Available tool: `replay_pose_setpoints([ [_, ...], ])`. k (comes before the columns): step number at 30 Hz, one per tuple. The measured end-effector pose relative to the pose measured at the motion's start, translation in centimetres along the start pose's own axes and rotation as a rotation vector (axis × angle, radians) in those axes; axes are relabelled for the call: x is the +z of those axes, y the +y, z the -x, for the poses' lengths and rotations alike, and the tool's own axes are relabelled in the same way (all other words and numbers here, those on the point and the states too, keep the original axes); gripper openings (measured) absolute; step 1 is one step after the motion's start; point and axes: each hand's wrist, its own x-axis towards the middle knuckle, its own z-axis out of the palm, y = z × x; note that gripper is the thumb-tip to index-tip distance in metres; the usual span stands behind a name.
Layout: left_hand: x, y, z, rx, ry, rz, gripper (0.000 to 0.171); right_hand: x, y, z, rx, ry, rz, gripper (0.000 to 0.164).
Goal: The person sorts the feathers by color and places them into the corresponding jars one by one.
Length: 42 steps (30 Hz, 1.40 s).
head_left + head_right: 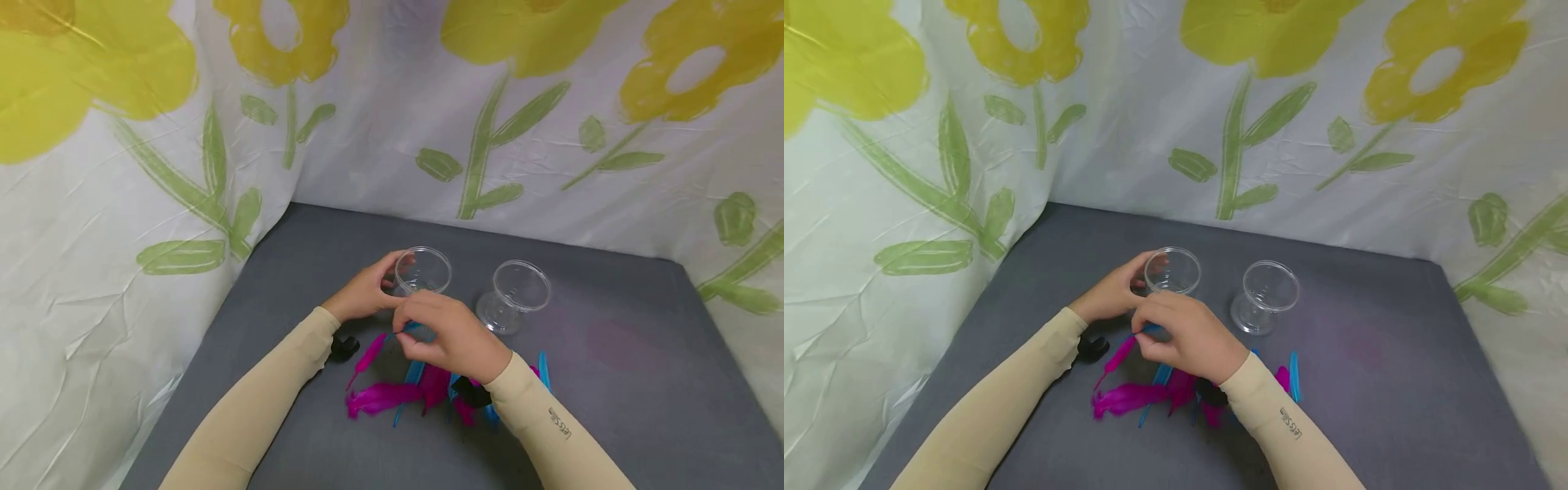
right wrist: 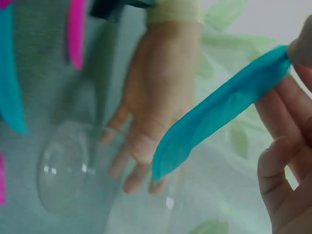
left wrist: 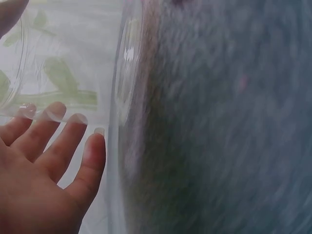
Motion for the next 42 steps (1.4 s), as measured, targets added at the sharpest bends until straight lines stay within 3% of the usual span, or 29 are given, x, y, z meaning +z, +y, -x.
replay_pose_setpoints([
  [3, -0.3, -0.1, 0.3, -0.014, 0.007, 0.005, 0.095, -1.4, 0.2, -0.2, 0.082, 0.072, -0.118, 0.017],
  [8, -0.8, 0.2, 0.6, -0.026, 0.001, -0.012, 0.104, -3.0, 1.2, -0.5, 0.232, 0.209, -0.225, 0.009],
  [15, -0.9, 0.5, 0.7, -0.036, -0.007, -0.013, 0.103, -3.4, 2.6, -1.0, 0.312, 0.325, -0.314, 0.005],
  [24, -0.5, 0.5, 0.2, -0.043, -0.035, -0.019, 0.100, -2.2, 4.0, -0.6, 0.400, 0.337, -0.294, 0.011],
  [42, -0.6, 0.6, 0.3, -0.024, -0.042, 0.004, 0.104, -0.6, 5.8, -0.1, 0.396, 0.246, -0.071, 0.015],
])
